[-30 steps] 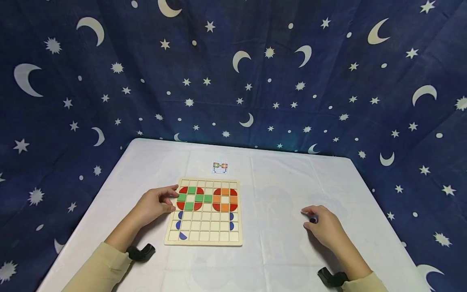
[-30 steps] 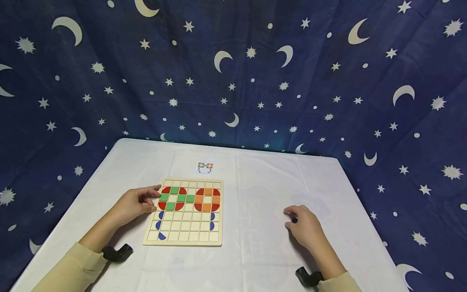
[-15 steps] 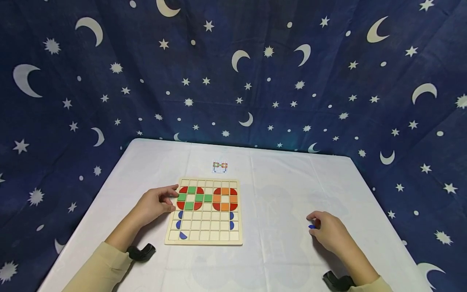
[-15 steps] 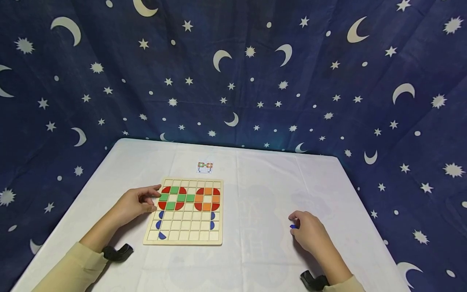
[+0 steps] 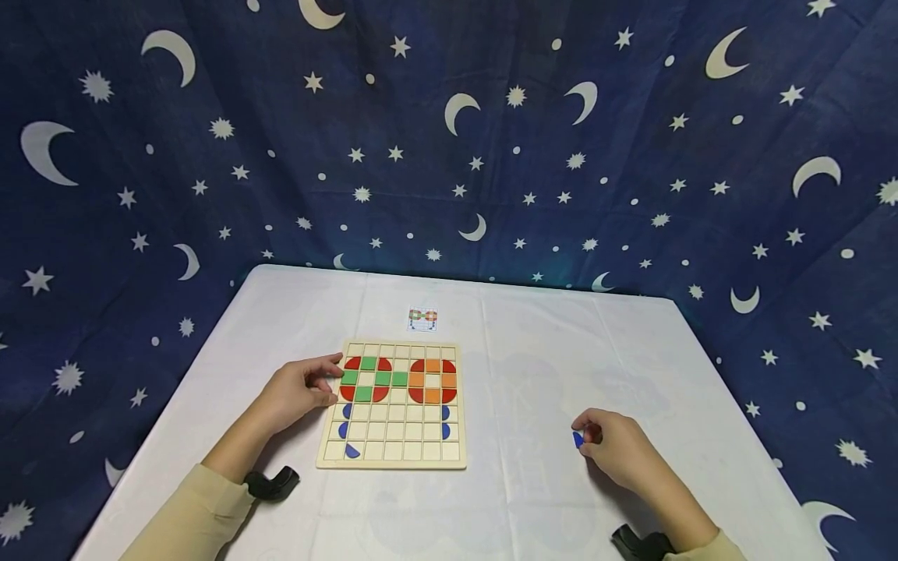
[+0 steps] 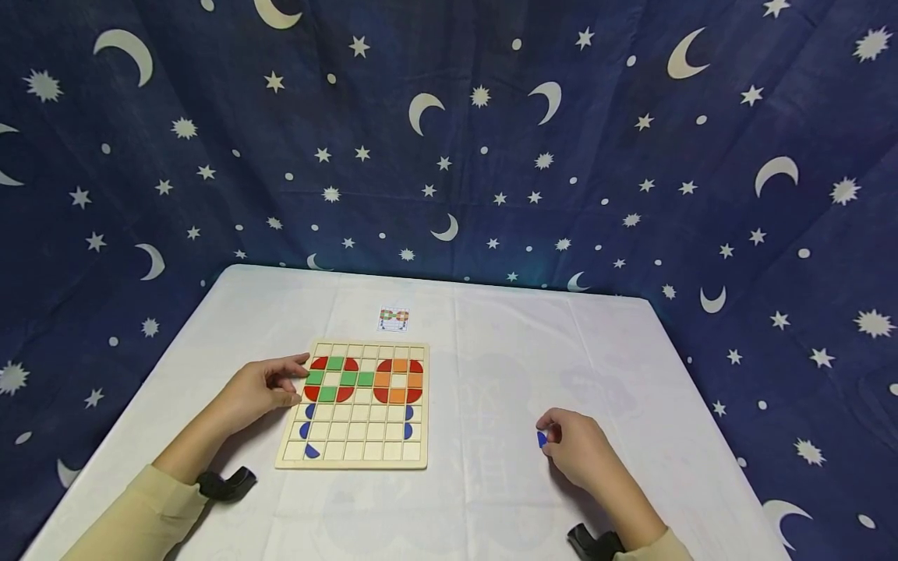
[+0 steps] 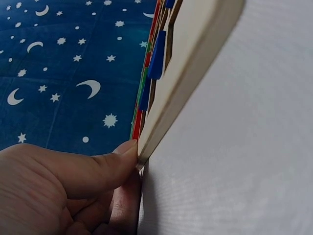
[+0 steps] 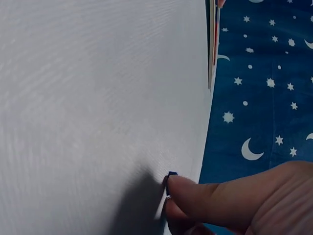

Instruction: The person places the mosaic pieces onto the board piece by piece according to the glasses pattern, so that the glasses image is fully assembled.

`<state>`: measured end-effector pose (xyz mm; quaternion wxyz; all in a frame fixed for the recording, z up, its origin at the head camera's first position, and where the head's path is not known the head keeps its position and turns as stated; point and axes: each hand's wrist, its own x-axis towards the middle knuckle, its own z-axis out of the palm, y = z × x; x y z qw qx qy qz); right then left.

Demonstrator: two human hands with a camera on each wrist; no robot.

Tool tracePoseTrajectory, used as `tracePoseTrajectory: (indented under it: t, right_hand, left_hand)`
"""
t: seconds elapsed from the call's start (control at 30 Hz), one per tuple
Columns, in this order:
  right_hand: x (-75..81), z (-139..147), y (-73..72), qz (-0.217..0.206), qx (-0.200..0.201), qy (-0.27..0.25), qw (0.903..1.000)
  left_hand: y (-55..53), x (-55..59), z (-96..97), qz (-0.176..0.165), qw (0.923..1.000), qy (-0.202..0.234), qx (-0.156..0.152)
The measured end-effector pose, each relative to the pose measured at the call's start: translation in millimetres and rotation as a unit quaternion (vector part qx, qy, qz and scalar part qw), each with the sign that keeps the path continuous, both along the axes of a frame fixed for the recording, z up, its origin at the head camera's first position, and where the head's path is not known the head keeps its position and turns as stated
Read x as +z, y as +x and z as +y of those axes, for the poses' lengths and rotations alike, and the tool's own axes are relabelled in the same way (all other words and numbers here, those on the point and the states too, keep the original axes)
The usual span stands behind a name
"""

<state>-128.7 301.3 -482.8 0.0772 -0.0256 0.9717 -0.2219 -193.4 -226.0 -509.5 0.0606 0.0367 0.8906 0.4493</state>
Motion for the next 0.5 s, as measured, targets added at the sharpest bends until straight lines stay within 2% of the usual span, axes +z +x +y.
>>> tracePoseTrajectory:
  t: [0.5]
  right_hand:
    - [-7.8, -12.5, -4.8, 0.010, 0.027, -0.006, 0.9996]
  left_hand:
    - [-0.7, -1.2, -0.3, 0.002, 1.0000, -0.004, 0.001]
